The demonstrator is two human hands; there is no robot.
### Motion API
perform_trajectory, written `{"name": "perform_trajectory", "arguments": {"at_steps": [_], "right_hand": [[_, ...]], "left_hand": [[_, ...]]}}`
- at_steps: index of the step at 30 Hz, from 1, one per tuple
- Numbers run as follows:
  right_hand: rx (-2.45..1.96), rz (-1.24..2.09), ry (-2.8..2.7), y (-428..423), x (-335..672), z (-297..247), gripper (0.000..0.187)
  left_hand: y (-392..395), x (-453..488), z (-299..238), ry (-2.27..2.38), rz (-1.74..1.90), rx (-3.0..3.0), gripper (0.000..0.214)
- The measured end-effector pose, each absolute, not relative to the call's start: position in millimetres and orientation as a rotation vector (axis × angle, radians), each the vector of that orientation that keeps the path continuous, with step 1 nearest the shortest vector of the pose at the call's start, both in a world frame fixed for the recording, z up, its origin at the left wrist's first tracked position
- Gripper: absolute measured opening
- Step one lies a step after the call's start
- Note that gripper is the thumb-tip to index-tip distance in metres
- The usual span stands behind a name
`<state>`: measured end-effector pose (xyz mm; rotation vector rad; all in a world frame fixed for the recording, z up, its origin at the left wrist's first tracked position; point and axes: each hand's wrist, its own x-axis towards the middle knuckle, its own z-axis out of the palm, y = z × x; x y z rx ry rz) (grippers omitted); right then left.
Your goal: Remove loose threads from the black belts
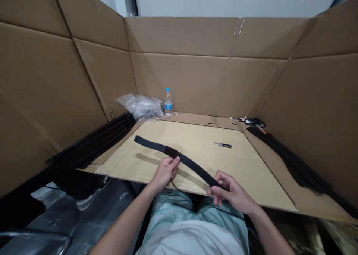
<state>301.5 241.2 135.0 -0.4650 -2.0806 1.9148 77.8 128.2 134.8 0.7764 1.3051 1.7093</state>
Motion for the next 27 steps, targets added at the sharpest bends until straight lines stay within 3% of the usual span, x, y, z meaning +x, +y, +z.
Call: {"name": "perform_trajectory", "arguments": {"at_steps": [10, 12, 17, 23, 27], "right_hand": [[-0.585, 1.624, -2.04, 246, 297, 130, 0.041], [-0.591, 1.635, -2.022, 249, 298, 131, 0.04], [-0.61, 1.701, -2.055, 254, 304, 134, 0.058], [-0.411, 1.831, -2.106, 246, 305, 138, 0.035], [-0.399, 1.899, -2.002, 243, 299, 137, 0.047]], "left_hand": [[132, 82, 136, 1.403, 1.745, 0.704, 0.061], [132, 83, 135, 1.406, 1.743, 0.719, 0.062], [130, 83, 133, 1.358, 1.683, 0.849, 0.064], [126, 83, 135, 1.383, 1.662, 0.978, 0.06], [131, 81, 140, 1.414, 1.646, 1.032, 0.057]]}}
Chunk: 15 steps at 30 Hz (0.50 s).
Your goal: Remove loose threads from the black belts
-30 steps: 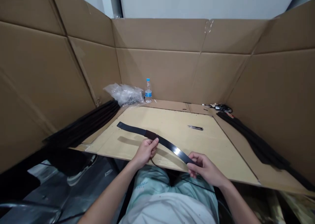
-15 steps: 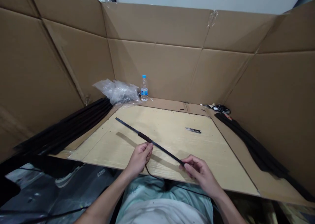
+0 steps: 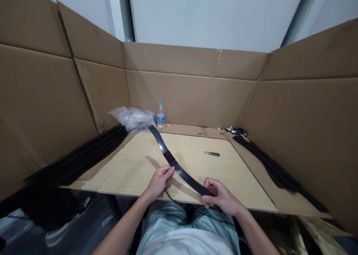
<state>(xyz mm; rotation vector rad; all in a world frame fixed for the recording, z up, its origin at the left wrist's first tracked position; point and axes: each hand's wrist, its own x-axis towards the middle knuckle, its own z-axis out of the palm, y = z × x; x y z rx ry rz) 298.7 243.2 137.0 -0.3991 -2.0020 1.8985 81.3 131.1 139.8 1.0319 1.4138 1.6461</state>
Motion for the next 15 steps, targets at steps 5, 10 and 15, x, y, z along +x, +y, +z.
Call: {"name": "perform_trajectory", "arguments": {"at_steps": [5, 10, 15], "right_hand": [[-0.399, 1.895, -1.937, 244.3, 292.8, 135.2, 0.047], [-0.394, 1.889, -1.846, 244.0, 294.3, 136.3, 0.044], [-0.447, 1.876, -1.85, 245.9, 294.9, 134.1, 0.045]], "left_hand": [[137.8, 79.6, 145.6, 1.564, 1.679, 1.12, 0.055], [138.3, 80.7, 142.3, 1.604, 1.717, 1.105, 0.05], [139.0, 79.7, 137.9, 1.584, 1.705, 1.134, 0.05]]}}
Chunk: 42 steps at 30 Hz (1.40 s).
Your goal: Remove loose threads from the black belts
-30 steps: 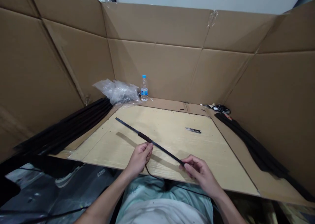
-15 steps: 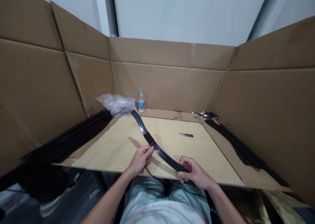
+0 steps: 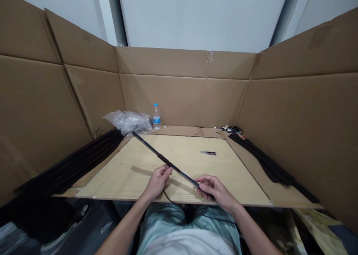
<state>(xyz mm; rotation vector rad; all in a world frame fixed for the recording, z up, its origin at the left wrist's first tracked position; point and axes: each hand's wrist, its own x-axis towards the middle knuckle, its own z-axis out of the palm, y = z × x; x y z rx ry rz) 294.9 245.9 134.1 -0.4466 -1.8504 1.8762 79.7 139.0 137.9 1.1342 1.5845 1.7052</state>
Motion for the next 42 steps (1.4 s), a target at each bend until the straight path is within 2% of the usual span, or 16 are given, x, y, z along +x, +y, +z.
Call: {"name": "perform_trajectory", "arguments": {"at_steps": [3, 8, 12, 15, 19, 23, 28, 33, 39, 42], "right_hand": [[-0.498, 1.837, -1.887, 247, 296, 135, 0.053], [-0.483, 1.863, -2.009, 247, 296, 136, 0.037], [-0.413, 2.038, -2.025, 246, 295, 131, 0.049], [-0.37, 2.046, -2.029, 243, 296, 131, 0.053], [-0.327, 1.913, -1.939, 245, 297, 132, 0.04], [-0.412, 1.856, -1.844, 252, 297, 128, 0.036], [-0.4, 1.848, -1.875, 255, 298, 127, 0.049], [-0.348, 1.875, -1.91, 255, 298, 131, 0.04], [-0.275, 2.062, -1.894, 253, 296, 132, 0.048], [-0.297, 2.012, -1.899, 253, 296, 130, 0.045]], "left_hand": [[139, 79, 135, 1.592, 1.691, 1.111, 0.055], [139, 79, 133, 1.614, 1.698, 1.088, 0.059], [138, 80, 135, 1.622, 1.67, 1.16, 0.058], [137, 82, 136, 1.627, 1.673, 1.214, 0.058], [138, 81, 137, 1.62, 1.729, 1.166, 0.058], [139, 80, 135, 1.548, 1.746, 1.071, 0.059], [138, 79, 134, 1.563, 1.733, 1.051, 0.063], [138, 80, 136, 1.616, 1.705, 1.137, 0.064], [139, 81, 138, 1.73, 1.704, 1.24, 0.061], [140, 80, 137, 1.779, 1.709, 1.234, 0.058]]}}
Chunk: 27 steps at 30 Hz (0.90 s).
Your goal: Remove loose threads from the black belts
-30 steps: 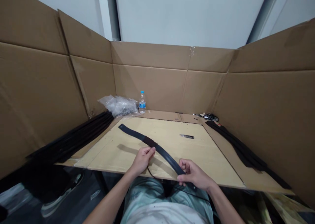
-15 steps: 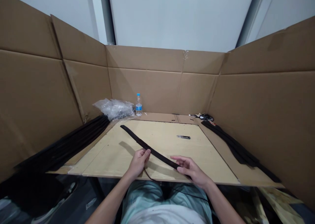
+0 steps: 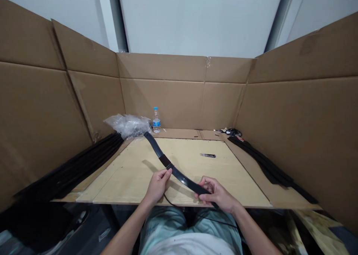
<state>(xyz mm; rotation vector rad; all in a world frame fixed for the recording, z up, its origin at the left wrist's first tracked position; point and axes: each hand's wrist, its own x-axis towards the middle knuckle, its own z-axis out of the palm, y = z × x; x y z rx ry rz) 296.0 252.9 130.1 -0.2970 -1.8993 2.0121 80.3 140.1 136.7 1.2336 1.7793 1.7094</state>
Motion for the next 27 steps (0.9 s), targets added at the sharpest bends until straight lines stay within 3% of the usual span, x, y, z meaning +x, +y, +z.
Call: {"name": "perform_trajectory", "arguments": {"at_steps": [3, 13, 18, 23, 27], "right_hand": [[-0.319, 1.93, -1.872, 253.8, 295.2, 129.5, 0.035], [-0.416, 1.843, -1.802, 255.6, 294.8, 123.4, 0.035], [-0.376, 1.942, -1.847, 258.1, 291.9, 124.2, 0.06], [-0.311, 1.971, -1.908, 256.7, 291.6, 127.9, 0.044], [-0.207, 2.043, -1.884, 252.3, 294.6, 130.5, 0.044]], "left_hand": [[141.1, 78.6, 133.9, 1.799, 1.709, 1.207, 0.056], [144.2, 75.2, 129.2, 1.743, 1.688, 1.144, 0.062], [142.6, 76.0, 128.7, 1.718, 1.656, 1.168, 0.065], [142.0, 76.7, 129.9, 1.728, 1.667, 1.212, 0.063], [141.5, 77.0, 130.9, 1.756, 1.678, 1.246, 0.062]]}}
